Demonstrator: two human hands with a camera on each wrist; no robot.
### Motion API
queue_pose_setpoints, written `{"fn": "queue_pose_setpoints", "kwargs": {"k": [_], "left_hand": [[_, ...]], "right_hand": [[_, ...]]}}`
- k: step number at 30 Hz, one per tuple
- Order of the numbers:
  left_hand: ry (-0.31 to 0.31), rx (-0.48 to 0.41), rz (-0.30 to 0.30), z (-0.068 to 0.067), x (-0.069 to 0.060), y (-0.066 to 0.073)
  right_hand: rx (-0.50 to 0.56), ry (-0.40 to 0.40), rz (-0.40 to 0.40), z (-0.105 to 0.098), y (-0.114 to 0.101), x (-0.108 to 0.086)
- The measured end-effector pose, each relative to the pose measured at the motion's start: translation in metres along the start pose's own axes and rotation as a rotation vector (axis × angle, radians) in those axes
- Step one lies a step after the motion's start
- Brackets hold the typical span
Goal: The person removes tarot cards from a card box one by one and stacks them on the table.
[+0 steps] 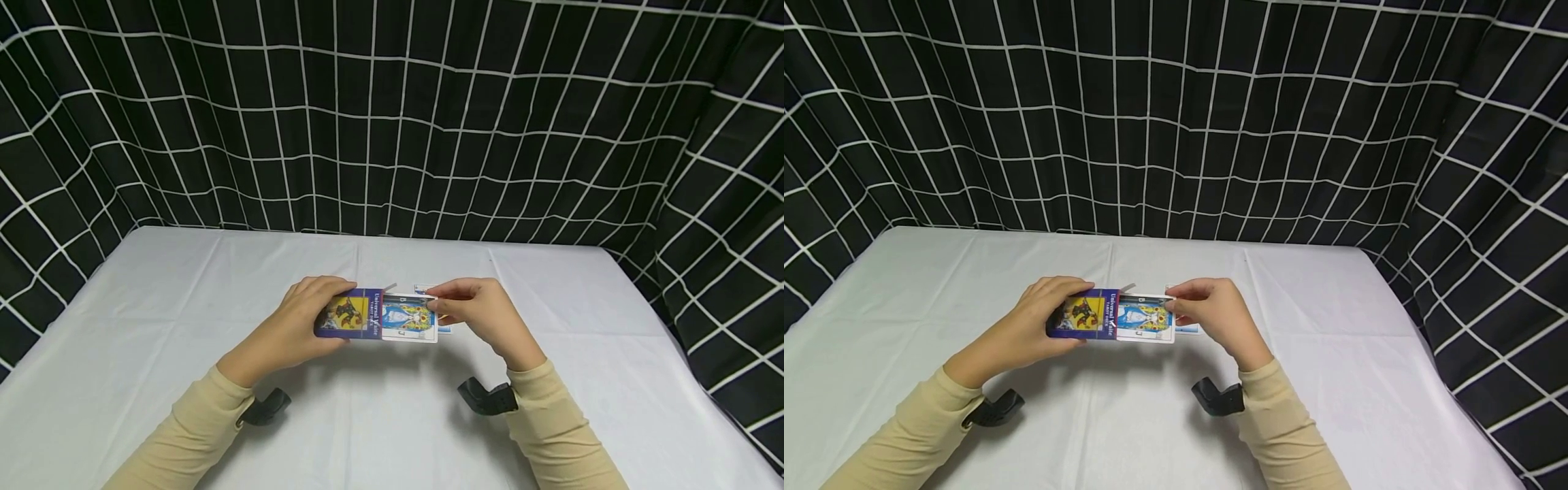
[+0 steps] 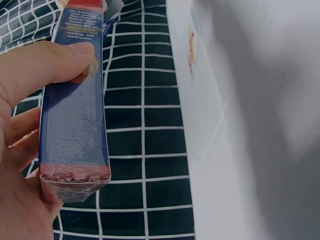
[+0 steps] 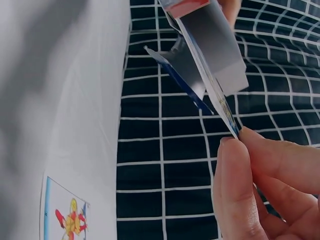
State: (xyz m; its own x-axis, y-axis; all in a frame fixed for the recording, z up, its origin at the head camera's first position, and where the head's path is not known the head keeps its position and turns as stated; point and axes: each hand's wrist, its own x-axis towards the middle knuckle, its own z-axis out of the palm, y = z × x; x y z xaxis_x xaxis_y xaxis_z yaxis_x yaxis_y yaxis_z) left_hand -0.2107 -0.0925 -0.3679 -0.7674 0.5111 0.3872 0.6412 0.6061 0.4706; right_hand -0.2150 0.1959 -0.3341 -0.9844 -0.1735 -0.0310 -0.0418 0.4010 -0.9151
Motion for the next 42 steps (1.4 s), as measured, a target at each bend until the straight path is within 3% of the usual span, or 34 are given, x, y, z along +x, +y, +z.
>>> {"fn": "queue_pose_setpoints", "kwargs": {"k": [42], "left_hand": [[0.017,0.009,-0.006,-0.002,0.001,-0.002]], "right_hand": [[-0.033,-0.022,0.0,-0.027,0.0,-0.003]]}}
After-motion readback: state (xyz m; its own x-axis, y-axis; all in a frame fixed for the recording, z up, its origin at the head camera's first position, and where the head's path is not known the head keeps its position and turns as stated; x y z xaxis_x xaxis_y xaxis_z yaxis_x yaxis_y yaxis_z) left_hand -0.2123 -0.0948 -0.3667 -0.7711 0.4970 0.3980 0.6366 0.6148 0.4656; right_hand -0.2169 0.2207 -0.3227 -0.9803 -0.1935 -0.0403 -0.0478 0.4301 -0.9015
